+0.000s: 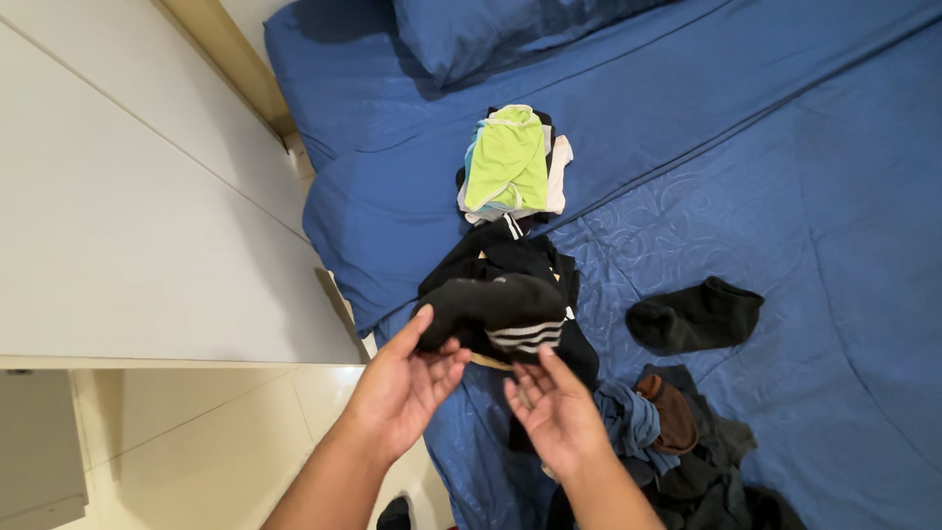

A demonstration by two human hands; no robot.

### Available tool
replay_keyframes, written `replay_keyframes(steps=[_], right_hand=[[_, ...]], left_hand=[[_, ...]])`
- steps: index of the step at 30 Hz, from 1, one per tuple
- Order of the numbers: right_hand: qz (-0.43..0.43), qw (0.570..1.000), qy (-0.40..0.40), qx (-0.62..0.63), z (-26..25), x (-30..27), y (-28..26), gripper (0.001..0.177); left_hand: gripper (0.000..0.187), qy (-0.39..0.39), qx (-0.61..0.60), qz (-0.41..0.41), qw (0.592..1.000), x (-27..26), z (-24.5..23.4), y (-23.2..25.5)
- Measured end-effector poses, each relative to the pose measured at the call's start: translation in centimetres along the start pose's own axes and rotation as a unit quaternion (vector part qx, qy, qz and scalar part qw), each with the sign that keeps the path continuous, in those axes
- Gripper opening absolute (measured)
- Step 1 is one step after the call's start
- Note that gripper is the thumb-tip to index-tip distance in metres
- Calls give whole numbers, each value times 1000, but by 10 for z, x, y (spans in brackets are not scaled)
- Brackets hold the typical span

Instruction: The person gathers clothes from a green patterned chair and moves to a blue bed. They fold black socks, a pair of blue shorts, and other garments by hand, placing each folded item into a neat pile on the bed.

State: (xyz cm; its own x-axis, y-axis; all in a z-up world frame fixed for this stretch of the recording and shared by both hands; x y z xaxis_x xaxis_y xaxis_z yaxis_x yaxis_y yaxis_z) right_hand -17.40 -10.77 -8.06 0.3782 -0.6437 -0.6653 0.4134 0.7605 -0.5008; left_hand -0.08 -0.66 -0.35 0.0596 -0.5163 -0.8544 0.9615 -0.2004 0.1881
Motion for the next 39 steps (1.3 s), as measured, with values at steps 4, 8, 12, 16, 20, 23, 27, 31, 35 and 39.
replay_keyframes(steps=[4, 8, 12, 16, 20, 23, 27, 31, 35, 39], right_hand=[[-40, 996, -3, 85, -17, -5, -22, 28], [-6, 993, -114, 34, -15, -7, -27, 33], [10, 988, -93, -122, -8, -5, -24, 33], [5, 986, -71, -151, 3, -10, -31, 35], [16, 986, -162, -45, 3, -20, -39, 28], [44, 989, -96, -101, -20, -19, -38, 27], [6, 989, -115, -89, -25, -21, -18, 16], [68, 988, -56, -128, -19, -34, 10, 24], [87, 986, -111, -92, 8, -55, 21, 29], [51, 983, -100, -144, 24, -69, 28, 27]], left_hand=[[32, 103, 113, 65, 986, 0, -20, 0], [31, 149, 203, 153, 956, 6, -25, 4], [20, 109, 135, 113, 978, 11, -18, 4], [28, 106, 173, 123, 971, 5, -8, 8], [31, 86, 196, 140, 967, -1, -13, 13], [34, 43, 225, 136, 964, -3, -20, 16], [31, -3, 243, 125, 962, -7, -32, 17], [25, -19, 261, 106, 959, -15, -45, 18], [27, 0, 304, 137, 943, -26, -58, 26], [31, 36, 343, 135, 929, -34, -67, 31]])
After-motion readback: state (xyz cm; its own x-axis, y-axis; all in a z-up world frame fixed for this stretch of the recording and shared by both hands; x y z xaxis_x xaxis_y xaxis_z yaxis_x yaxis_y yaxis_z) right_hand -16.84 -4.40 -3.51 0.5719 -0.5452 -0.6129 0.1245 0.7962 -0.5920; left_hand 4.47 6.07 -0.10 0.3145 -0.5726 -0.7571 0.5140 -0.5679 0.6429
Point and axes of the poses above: each hand's wrist, its own x-axis towards the middle knuckle, its own z-axis out of the palm, y = z × x, the point moved 4 cm from there along x, towards the middle knuckle, and after that the axes turned 14 degrees about -z, right-handed, at the moved point
